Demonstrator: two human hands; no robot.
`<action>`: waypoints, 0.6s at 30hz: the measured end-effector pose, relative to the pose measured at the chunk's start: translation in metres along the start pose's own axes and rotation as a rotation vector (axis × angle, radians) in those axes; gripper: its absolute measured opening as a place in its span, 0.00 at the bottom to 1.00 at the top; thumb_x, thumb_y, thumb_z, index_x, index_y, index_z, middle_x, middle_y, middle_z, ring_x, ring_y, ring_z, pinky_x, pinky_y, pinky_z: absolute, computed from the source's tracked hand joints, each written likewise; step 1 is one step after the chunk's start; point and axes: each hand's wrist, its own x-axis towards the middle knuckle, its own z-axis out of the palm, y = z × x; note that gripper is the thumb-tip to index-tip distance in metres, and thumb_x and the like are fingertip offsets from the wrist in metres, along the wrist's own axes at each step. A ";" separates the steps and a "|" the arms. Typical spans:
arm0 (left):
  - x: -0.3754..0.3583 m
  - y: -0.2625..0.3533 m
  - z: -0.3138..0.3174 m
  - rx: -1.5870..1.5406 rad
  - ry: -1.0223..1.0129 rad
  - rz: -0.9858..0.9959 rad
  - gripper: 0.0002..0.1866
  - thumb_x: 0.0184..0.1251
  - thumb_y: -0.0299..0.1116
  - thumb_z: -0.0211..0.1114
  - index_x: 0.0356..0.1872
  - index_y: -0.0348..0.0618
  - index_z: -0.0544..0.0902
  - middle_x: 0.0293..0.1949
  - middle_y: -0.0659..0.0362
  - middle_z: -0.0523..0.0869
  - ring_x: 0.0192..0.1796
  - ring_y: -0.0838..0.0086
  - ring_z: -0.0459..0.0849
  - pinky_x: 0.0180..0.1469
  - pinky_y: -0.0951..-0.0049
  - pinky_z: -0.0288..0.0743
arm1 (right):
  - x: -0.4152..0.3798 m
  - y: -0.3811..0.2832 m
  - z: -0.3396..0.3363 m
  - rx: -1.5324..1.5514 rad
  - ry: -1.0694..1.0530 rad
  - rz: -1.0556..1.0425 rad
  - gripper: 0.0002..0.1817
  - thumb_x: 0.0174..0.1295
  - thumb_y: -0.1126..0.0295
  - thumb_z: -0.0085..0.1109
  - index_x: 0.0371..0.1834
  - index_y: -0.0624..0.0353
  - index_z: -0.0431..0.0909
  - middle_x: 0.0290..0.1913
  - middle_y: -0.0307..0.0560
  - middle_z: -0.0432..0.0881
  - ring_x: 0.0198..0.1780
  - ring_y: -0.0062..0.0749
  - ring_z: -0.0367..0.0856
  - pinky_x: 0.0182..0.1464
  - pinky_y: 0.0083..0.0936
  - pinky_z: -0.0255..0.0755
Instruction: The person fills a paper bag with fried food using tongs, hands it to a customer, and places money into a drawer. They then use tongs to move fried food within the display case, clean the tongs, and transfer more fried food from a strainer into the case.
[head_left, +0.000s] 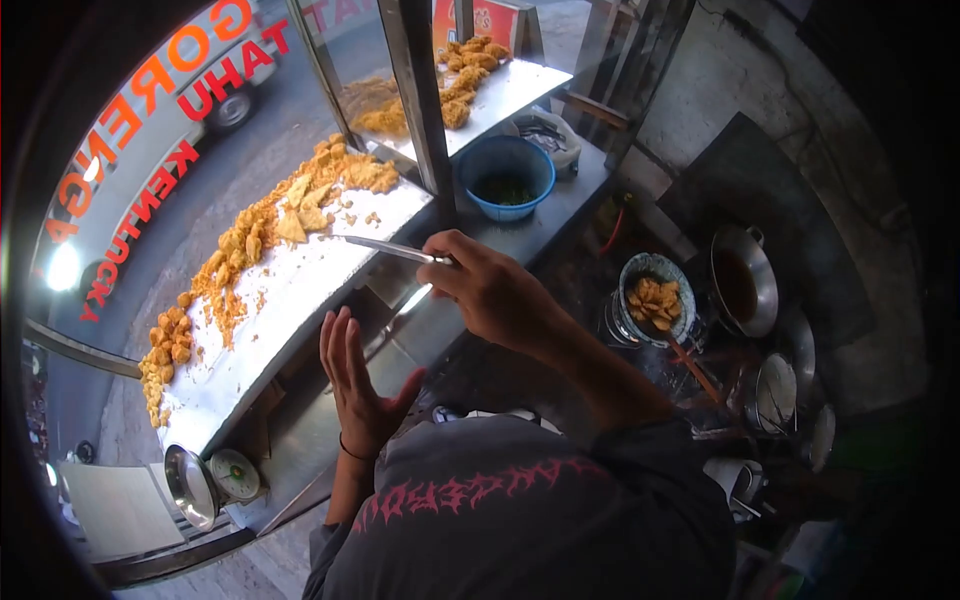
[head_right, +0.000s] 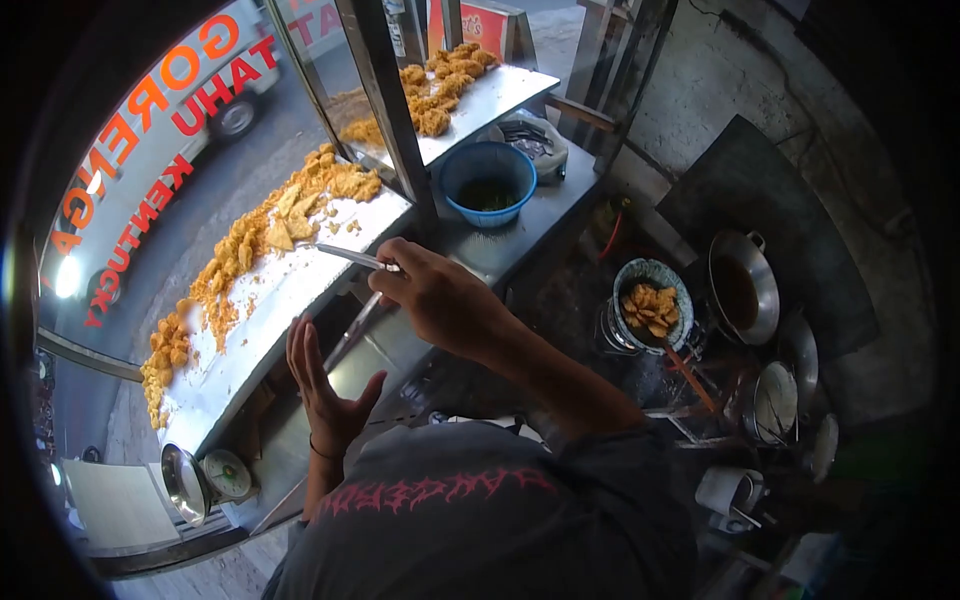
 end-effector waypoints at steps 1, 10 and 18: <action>0.011 0.013 -0.004 0.019 -0.079 0.009 0.62 0.50 0.45 0.85 0.83 0.38 0.55 0.80 0.40 0.62 0.82 0.42 0.59 0.81 0.43 0.55 | -0.011 -0.006 -0.011 -0.021 -0.042 0.011 0.12 0.61 0.82 0.64 0.48 0.62 0.82 0.54 0.54 0.79 0.55 0.48 0.86 0.56 0.40 0.82; 0.053 0.057 0.045 -0.415 -0.601 0.157 0.65 0.44 0.47 0.86 0.84 0.47 0.56 0.79 0.46 0.62 0.84 0.44 0.54 0.83 0.37 0.44 | -0.097 -0.013 -0.066 -0.057 -0.044 0.081 0.12 0.62 0.79 0.66 0.48 0.61 0.83 0.52 0.52 0.82 0.54 0.45 0.87 0.53 0.38 0.84; 0.073 0.107 0.079 -0.570 -0.693 0.229 0.52 0.45 0.30 0.81 0.78 0.45 0.68 0.62 0.50 0.79 0.67 0.54 0.78 0.77 0.49 0.64 | -0.158 -0.014 -0.109 -0.004 0.041 0.212 0.23 0.60 0.84 0.66 0.60 0.60 0.84 0.50 0.51 0.84 0.44 0.38 0.90 0.47 0.31 0.86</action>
